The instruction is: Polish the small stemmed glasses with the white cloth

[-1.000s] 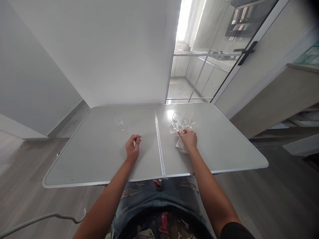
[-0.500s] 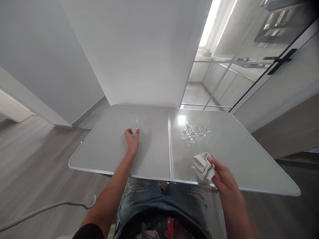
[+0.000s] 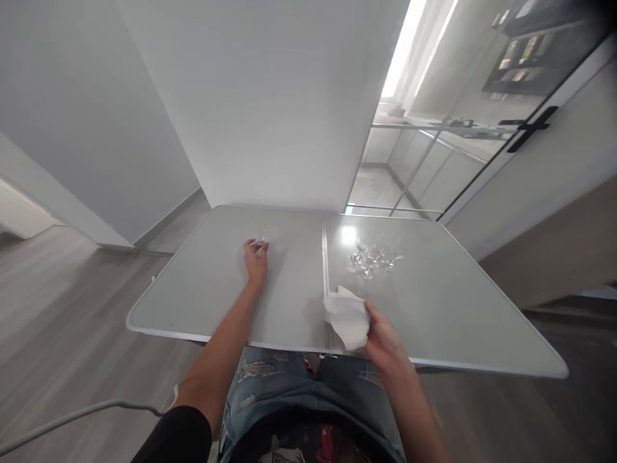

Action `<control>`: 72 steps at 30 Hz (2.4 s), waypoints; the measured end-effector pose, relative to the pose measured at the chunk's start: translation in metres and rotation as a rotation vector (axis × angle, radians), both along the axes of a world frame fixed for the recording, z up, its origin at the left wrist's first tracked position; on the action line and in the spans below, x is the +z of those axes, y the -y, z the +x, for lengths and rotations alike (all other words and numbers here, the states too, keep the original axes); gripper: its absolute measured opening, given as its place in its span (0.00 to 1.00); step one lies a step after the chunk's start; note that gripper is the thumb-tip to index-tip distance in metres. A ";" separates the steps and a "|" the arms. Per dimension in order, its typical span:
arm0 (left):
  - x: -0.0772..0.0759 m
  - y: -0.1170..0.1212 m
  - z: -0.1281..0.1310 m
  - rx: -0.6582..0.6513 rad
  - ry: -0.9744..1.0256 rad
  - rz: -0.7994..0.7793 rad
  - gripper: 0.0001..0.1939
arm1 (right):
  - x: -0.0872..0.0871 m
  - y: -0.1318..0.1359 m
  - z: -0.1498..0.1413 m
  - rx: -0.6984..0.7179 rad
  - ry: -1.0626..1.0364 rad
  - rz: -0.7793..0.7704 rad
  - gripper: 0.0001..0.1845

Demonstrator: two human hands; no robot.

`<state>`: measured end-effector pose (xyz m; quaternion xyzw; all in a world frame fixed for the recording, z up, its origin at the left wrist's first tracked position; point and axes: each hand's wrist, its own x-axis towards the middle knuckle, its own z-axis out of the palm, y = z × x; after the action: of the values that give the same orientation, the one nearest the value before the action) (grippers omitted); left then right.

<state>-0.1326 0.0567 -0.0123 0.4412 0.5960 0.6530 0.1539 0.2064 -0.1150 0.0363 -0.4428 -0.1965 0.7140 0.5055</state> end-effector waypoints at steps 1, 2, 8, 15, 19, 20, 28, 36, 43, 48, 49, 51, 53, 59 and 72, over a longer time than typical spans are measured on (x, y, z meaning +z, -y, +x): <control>0.000 -0.001 0.000 0.007 -0.012 0.012 0.24 | 0.004 -0.002 -0.005 -0.013 -0.022 0.010 0.19; 0.000 -0.003 0.000 0.002 -0.033 0.024 0.24 | 0.007 -0.004 -0.009 -0.018 -0.045 0.016 0.19; 0.017 0.009 0.013 -0.132 -0.079 0.073 0.23 | 0.016 -0.010 -0.021 -0.069 -0.068 0.053 0.20; 0.016 0.066 0.067 -0.335 -0.474 0.110 0.27 | 0.016 -0.026 -0.025 -0.328 0.103 0.195 0.23; 0.008 0.084 0.086 -0.430 -0.727 0.176 0.28 | 0.017 -0.043 -0.030 -0.323 0.330 0.336 0.24; 0.007 0.085 0.087 -0.432 -0.787 0.191 0.28 | 0.017 -0.045 -0.033 -0.312 0.409 0.371 0.23; 0.007 0.087 0.085 -0.395 -1.092 0.297 0.29 | 0.004 -0.042 -0.045 -0.002 0.848 0.658 0.16; 0.006 0.086 0.082 -0.399 -1.067 0.399 0.28 | 0.015 -0.068 -0.021 0.567 0.836 0.827 0.48; 0.008 0.083 0.083 -0.655 -0.867 0.374 0.28 | 0.025 -0.080 -0.001 0.966 1.455 1.338 0.52; 0.007 0.081 0.083 -0.692 -0.720 0.306 0.26 | 0.023 -0.093 0.008 1.032 1.499 1.512 0.48; 0.006 0.081 0.082 -0.689 -0.711 0.312 0.26 | 0.021 -0.093 0.007 1.009 1.436 1.451 0.49; 0.005 0.081 0.082 -0.676 -0.720 0.326 0.26 | 0.019 -0.088 0.003 0.924 1.229 1.249 0.50; 0.005 0.082 0.083 -0.672 -0.760 0.328 0.27 | 0.021 -0.081 -0.003 0.820 0.935 0.981 0.51; 0.010 0.087 0.086 -0.635 -0.941 0.361 0.28 | 0.037 -0.065 -0.017 0.472 0.245 0.273 0.52; 0.008 0.089 0.086 -0.517 -1.119 0.482 0.25 | 0.024 -0.070 -0.027 0.380 0.528 0.142 0.45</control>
<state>-0.0462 -0.0326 -0.0041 0.8649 0.2980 0.3824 -0.1299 0.1793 -0.0449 0.0606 -0.5317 -0.4493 0.6405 0.3243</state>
